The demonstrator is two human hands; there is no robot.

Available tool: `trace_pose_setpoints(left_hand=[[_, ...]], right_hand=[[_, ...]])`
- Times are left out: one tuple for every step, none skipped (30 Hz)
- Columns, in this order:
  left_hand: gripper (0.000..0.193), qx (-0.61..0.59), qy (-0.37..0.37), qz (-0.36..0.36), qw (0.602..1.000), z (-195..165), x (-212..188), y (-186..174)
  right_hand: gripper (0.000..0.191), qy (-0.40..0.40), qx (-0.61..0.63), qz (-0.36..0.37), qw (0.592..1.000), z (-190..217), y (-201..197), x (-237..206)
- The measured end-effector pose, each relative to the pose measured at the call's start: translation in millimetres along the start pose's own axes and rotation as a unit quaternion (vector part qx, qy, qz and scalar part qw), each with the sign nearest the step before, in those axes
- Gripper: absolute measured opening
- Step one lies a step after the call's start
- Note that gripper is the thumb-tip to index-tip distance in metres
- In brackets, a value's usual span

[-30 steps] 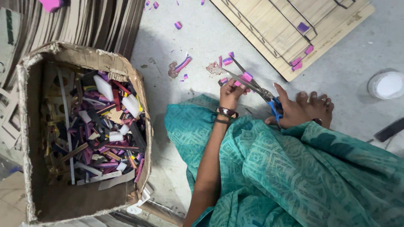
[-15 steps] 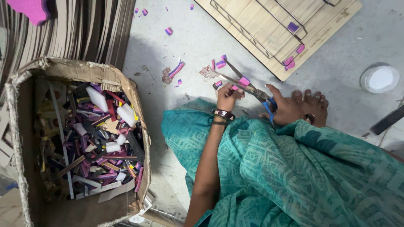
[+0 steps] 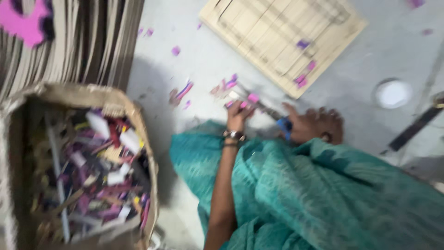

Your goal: The person sits on the floor and cuts small purple foam pieces with scissors, trimming their edges. They place the trimmed pieces onto a wooden letter-shaped template on the floor, drop scraps into a cardboard box of scrap foam, and occasionally dip a piece into a small white cup before placing it.

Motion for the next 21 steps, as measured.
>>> trace_pose_setpoints(left_hand=[[0.006,0.064,0.005,0.011,0.998,4,1,-1],[0.004,0.128,0.018,0.023,0.991,5,3,-2],[0.005,0.129,0.020,0.031,0.991,6,5,-2],[0.009,0.055,-0.016,0.027,0.998,11,7,-3],[0.009,0.118,-0.008,0.040,0.992,7,10,-2],[0.006,0.186,0.004,0.051,0.981,5,12,-2],[0.010,0.158,0.020,0.052,0.986,3,16,-1],[0.013,0.154,-0.022,0.039,0.987,4,18,1],[0.024,0.131,-0.030,0.045,0.990,0,23,5],[0.014,0.112,-0.038,0.061,0.991,-3,24,9],[0.006,0.094,-0.028,0.076,0.992,-6,27,14],[0.004,0.077,-0.020,0.089,0.993,-10,27,20],[0.006,0.055,-0.029,0.091,0.994,-12,29,22],[0.008,0.035,-0.040,0.092,0.994,-14,31,25],[0.010,0.018,-0.055,0.094,0.994,-15,32,26],[0.010,0.004,-0.076,0.082,0.994,-16,33,26],[0.011,-0.008,-0.100,0.068,0.993,-15,32,25],[0.011,-0.020,-0.124,0.055,0.991,-14,32,24],[0.011,-0.026,-0.124,0.067,0.990,-16,32,25],[0.011,-0.033,-0.123,0.076,0.989,-18,32,27],[0.011,-0.038,-0.124,0.083,0.988,-19,31,26]], right_hand=[[0.120,-0.018,0.019,-0.003,1.000,-4,6,5],[0.127,0.007,-0.008,0.007,1.000,-12,12,10],[0.134,0.033,-0.034,0.019,0.999,-18,20,14],[0.133,0.048,-0.031,0.032,0.998,-22,27,21],[0.132,0.062,-0.025,0.047,0.997,-27,32,23],[0.122,0.040,-0.009,0.036,0.999,-24,32,25],[0.111,0.014,0.002,0.019,1.000,-22,30,29],[0.110,-0.006,0.015,0.014,1.000,-23,30,30],[0.110,-0.028,0.025,0.012,0.999,-19,26,31],[0.109,0.013,-0.001,0.011,1.000,-19,20,30],[0.108,0.056,-0.023,0.014,0.998,-17,15,28],[0.104,0.060,-0.056,0.016,0.997,-10,6,26],[0.099,0.065,-0.088,0.017,0.994,-2,-2,24],[0.095,0.071,-0.118,0.019,0.990,5,-11,22],[0.093,0.069,-0.114,0.021,0.991,14,-19,20],[0.092,0.070,-0.105,0.027,0.992,21,-26,17],[0.090,0.072,-0.094,0.037,0.992,27,-31,14],[0.089,0.081,-0.105,0.035,0.991,31,-34,11],[0.088,0.089,-0.119,0.032,0.988,32,-38,10],[0.087,0.094,-0.133,0.031,0.986,32,-39,9],[0.091,0.105,-0.168,0.029,0.980,29,-39,9]])
Point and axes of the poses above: each hand's wrist, its own x-axis towards the middle knuckle, its own y-axis out of the palm, z = x × y, the point moved 4 cm from there along x, towards the middle knuckle, and after that the axes turned 1 degree about x, right-handed, at the moved point
